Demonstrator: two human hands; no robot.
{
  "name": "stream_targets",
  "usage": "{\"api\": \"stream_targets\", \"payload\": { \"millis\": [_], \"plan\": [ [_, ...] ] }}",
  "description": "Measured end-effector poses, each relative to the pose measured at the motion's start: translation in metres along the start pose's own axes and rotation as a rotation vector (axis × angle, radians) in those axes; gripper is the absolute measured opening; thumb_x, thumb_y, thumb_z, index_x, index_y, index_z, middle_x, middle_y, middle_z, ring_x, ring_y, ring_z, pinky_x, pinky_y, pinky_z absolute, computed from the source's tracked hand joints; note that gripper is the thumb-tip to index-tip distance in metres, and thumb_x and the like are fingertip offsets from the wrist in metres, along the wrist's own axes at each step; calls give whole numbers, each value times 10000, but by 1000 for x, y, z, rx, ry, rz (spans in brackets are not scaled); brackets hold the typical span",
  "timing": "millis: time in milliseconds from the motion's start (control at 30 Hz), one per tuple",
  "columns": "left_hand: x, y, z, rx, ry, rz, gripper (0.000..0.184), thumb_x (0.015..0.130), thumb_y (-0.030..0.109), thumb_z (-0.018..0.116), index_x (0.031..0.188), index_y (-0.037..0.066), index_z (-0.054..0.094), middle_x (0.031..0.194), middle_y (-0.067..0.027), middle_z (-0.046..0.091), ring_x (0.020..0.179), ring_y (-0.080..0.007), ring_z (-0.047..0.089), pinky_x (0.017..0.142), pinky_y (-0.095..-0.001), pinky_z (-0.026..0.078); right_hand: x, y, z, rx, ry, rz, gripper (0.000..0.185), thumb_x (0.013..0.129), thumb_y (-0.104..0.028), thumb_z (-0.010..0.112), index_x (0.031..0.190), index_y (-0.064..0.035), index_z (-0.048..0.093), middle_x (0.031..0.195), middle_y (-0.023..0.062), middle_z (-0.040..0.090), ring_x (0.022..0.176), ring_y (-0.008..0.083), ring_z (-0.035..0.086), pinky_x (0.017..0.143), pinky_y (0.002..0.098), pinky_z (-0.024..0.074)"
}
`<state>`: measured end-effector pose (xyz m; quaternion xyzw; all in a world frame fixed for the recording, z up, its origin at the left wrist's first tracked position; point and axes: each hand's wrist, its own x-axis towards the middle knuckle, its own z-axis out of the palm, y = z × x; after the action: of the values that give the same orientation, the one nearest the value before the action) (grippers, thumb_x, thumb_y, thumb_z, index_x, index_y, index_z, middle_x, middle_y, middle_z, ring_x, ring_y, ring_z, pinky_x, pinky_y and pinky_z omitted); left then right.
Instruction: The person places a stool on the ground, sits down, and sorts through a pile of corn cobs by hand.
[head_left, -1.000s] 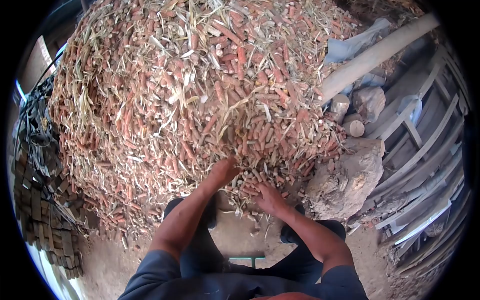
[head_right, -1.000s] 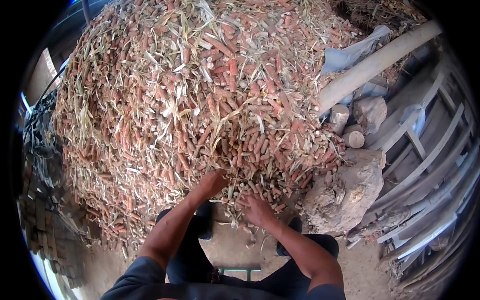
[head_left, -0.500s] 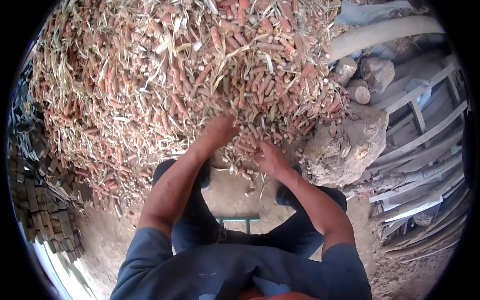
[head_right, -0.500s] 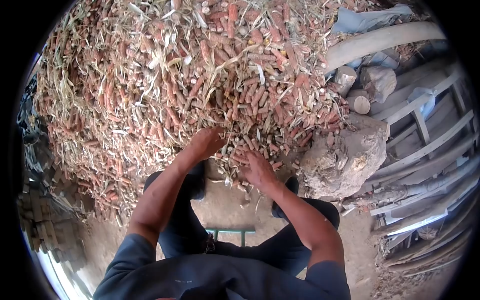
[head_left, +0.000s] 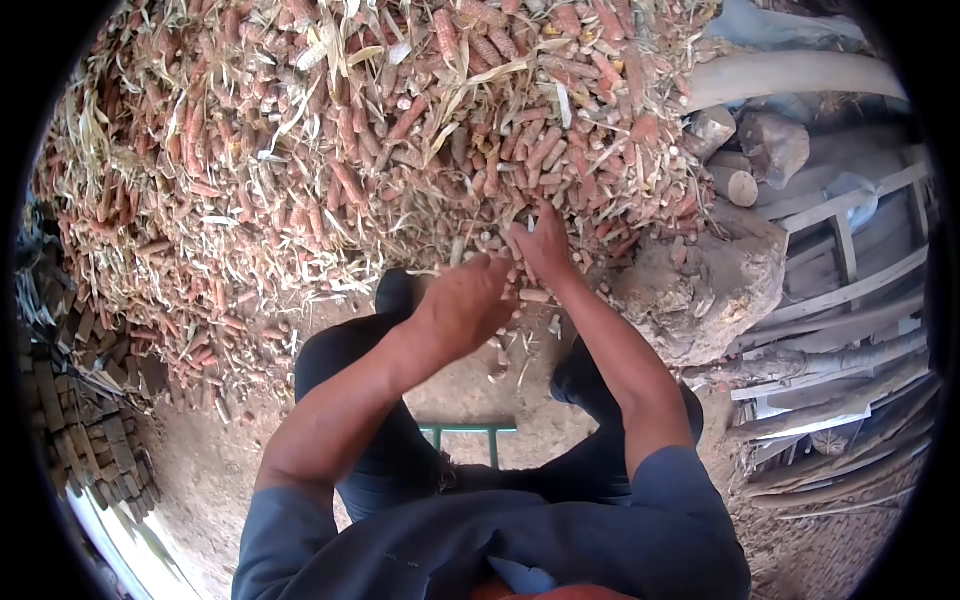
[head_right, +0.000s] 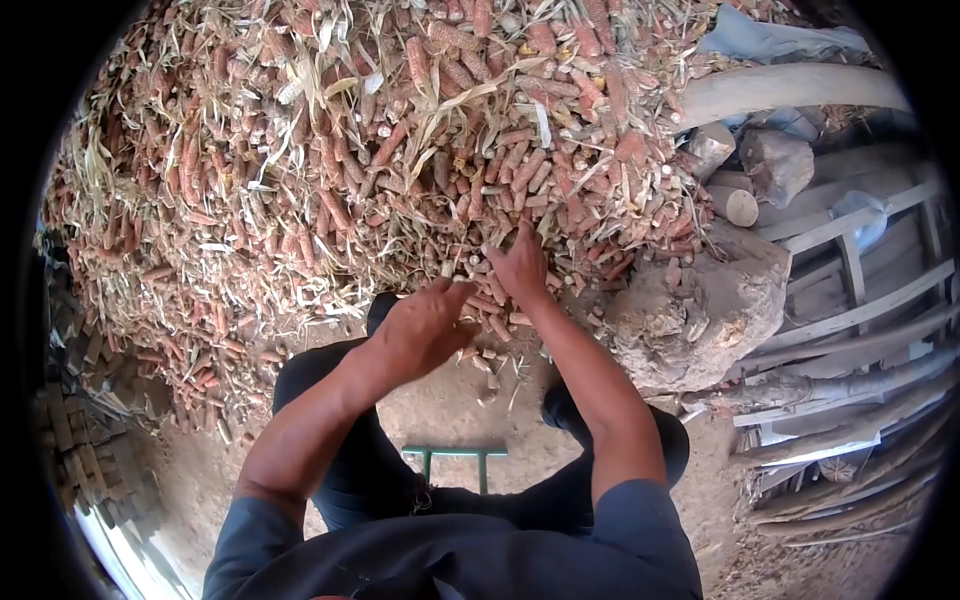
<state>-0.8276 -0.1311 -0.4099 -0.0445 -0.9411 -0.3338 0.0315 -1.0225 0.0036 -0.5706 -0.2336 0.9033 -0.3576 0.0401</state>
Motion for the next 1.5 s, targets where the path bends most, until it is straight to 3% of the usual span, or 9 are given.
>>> {"api": "stream_targets", "payload": {
  "millis": [367,433,500,633,733,900,1200,1300,1500],
  "plan": [
    [-6,14,-30,-62,-63,-74,531,875,182,779,1314,-1,542,1017,-198,620,966,-397,663,822,-463,548,138,5,68,107,314,528,949,767,-474,867,1365,118,428,1344,366,568,1277,492,560,1102,501,457],
    [-7,12,-31,-42,-78,-81,559,865,183,788,1330,1,537,1018,-190,616,968,-392,657,840,-460,546,153,12,73,-17,308,534,999,753,-494,870,1389,113,395,1332,348,586,1246,479,580,1087,498,474],
    [-8,14,-35,-51,-67,-110,578,862,184,790,1346,0,533,1034,-185,611,975,-384,651,847,-453,543,158,2,69,47,246,622,1028,880,-456,814,1479,167,258,1420,383,482,1302,449,513,1188,530,337],
    [-8,17,-44,-57,-120,-133,609,864,183,787,1378,-4,521,1064,-177,603,993,-367,640,869,-443,532,172,54,110,57,378,615,1017,848,-501,836,1451,124,307,1413,337,479,1254,429,531,1145,514,402],
    [-11,19,-46,-88,-162,-158,628,867,185,782,1399,-13,512,1077,-178,600,1015,-358,631,892,-435,525,194,119,149,629,632,432,984,810,-517,866,1403,78,352,1387,291,479,1229,399,538,1069,482,478],
    [-14,16,-47,-90,-159,-155,646,875,187,775,1420,-29,502,1098,-182,598,1035,-361,624,908,-439,521,172,48,98,-45,549,652,877,757,-331,932,1341,33,389,1363,295,484,1220,390,548,1044,471,513],
    [-8,21,-52,-105,-240,-178,635,902,214,757,1427,-29,495,1132,-188,597,1046,-359,621,922,-436,520,165,30,82,49,332,636,1081,756,-416,911,1453,113,277,1501,382,367,1345,488,480,1168,494,396],
    [-7,22,-49,-89,-247,-181,631,906,216,754,1427,-28,494,1134,-186,597,1044,-358,622,923,-434,521,166,34,87,-97,315,610,1076,828,-567,799,1468,112,264,1428,324,469,1317,404,523,1103,513,436],
    [-4,24,-46,-101,-254,-183,643,905,213,758,1436,-28,489,1122,-183,601,1041,-355,626,922,-432,522,161,40,93,-158,288,523,1054,839,-531,796,1465,116,247,1445,361,433,1289,407,529,1124,537,382]
  ]
}}
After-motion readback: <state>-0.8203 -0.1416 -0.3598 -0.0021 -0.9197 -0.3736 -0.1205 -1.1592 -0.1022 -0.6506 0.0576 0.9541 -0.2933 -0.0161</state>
